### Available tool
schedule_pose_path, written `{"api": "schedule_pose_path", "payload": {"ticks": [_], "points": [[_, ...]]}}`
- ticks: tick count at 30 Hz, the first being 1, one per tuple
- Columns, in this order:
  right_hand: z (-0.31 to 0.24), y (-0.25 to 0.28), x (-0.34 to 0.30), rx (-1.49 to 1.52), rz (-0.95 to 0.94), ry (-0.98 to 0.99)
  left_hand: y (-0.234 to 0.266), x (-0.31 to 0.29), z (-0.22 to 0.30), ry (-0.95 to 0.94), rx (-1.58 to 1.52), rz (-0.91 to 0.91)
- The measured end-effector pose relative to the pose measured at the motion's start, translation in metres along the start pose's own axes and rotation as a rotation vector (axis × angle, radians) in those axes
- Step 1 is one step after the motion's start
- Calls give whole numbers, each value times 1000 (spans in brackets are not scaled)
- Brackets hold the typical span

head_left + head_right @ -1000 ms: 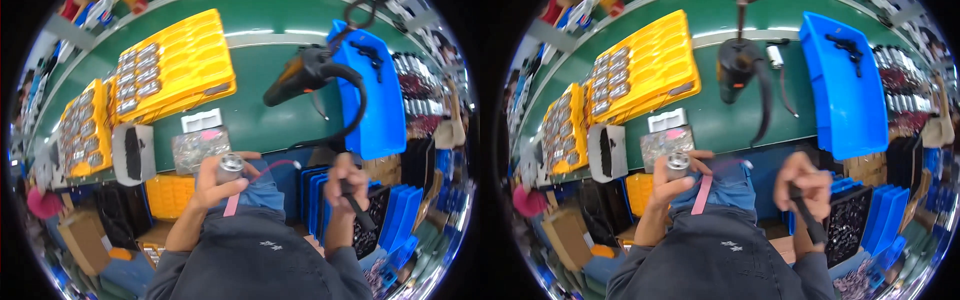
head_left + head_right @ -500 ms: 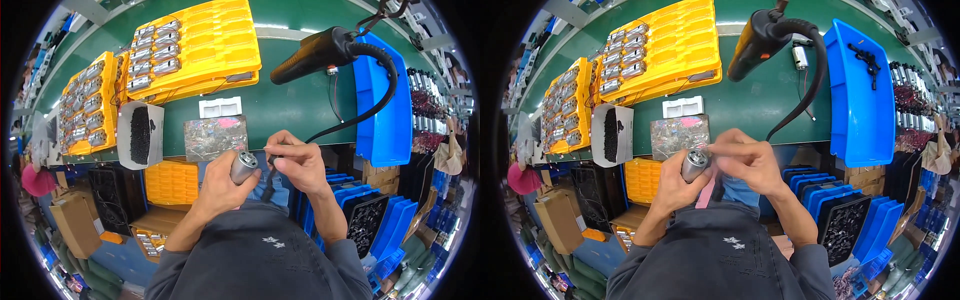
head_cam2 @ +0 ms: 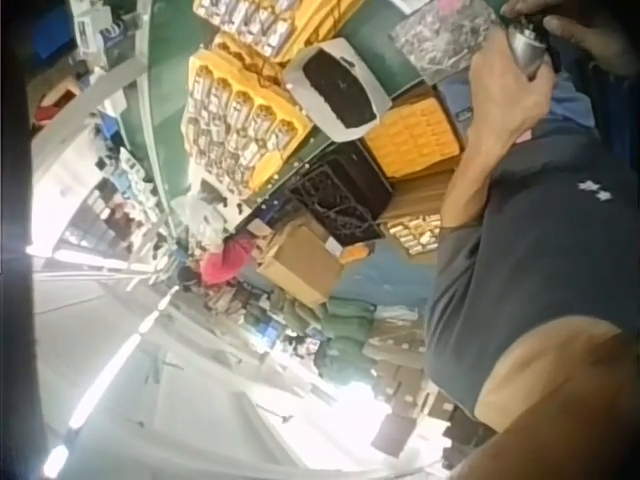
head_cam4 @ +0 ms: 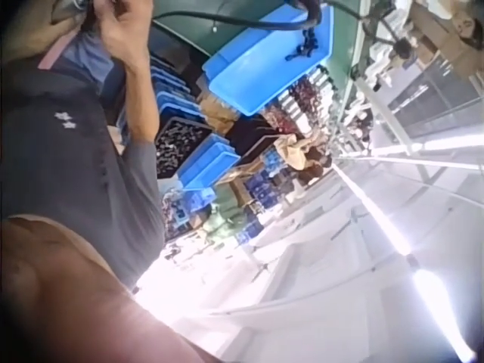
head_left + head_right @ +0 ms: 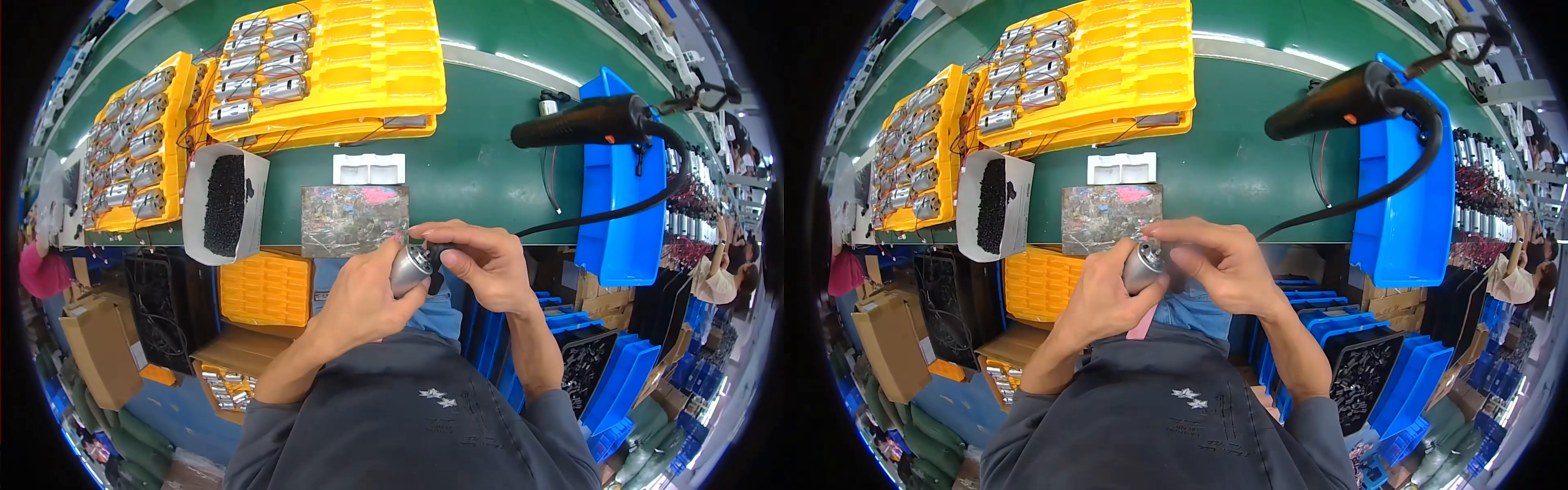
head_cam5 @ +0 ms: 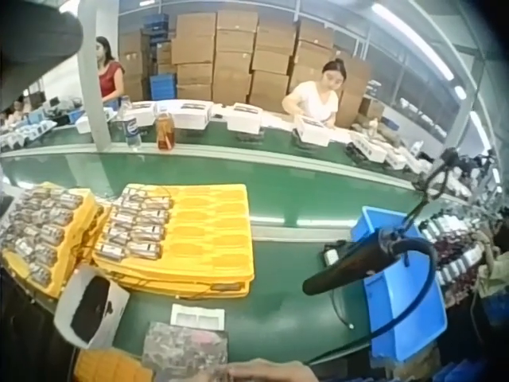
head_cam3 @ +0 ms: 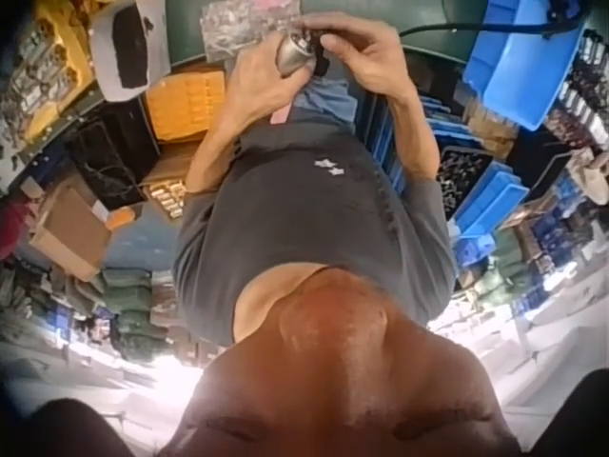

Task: Assembling small cylindrical components into trays using an electric screwdriver on a factory assembly line.

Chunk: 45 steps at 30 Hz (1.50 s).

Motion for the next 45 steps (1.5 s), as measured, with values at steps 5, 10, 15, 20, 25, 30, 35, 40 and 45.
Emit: {"api": "schedule_pose_path", "payload": {"ticks": [5, 10, 15, 20, 25, 30, 35, 40, 45], "points": [[1, 2, 3, -105, 12, -35, 6, 4, 1, 52, 34, -25], [4, 5, 1, 16, 60, -171, 5, 6, 0, 57, 117, -11], [8, 4, 3, 176, 145, -243, 3, 6, 1, -14, 382, 88], [5, 6, 6, 333, 180, -377, 2, 4, 6, -30, 591, 112], [7, 12, 11, 323, 147, -544, -2, 6, 10, -114, 932, 152], [4, 10, 24, 401, 153, -682, -1, 6, 1, -155, 1082, 139], [3, 16, 26, 23, -3, -527, 3, 18, -15, 56, 53, -67], [6, 14, 22, -231, -74, -314, 3, 12, -34, 343, -654, -268], [13, 16, 39, -679, 22, -146, -8, 17, -56, 149, -534, -75]]}}
Point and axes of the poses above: each hand's wrist, its own x-axis towards the middle knuckle, its own y-axis out of the back of the hand, z = x × y, the point moved 2 cm from there along x, towards the middle knuckle, and after that the axes turned 11 degrees about -z, right-handed, at the moved point
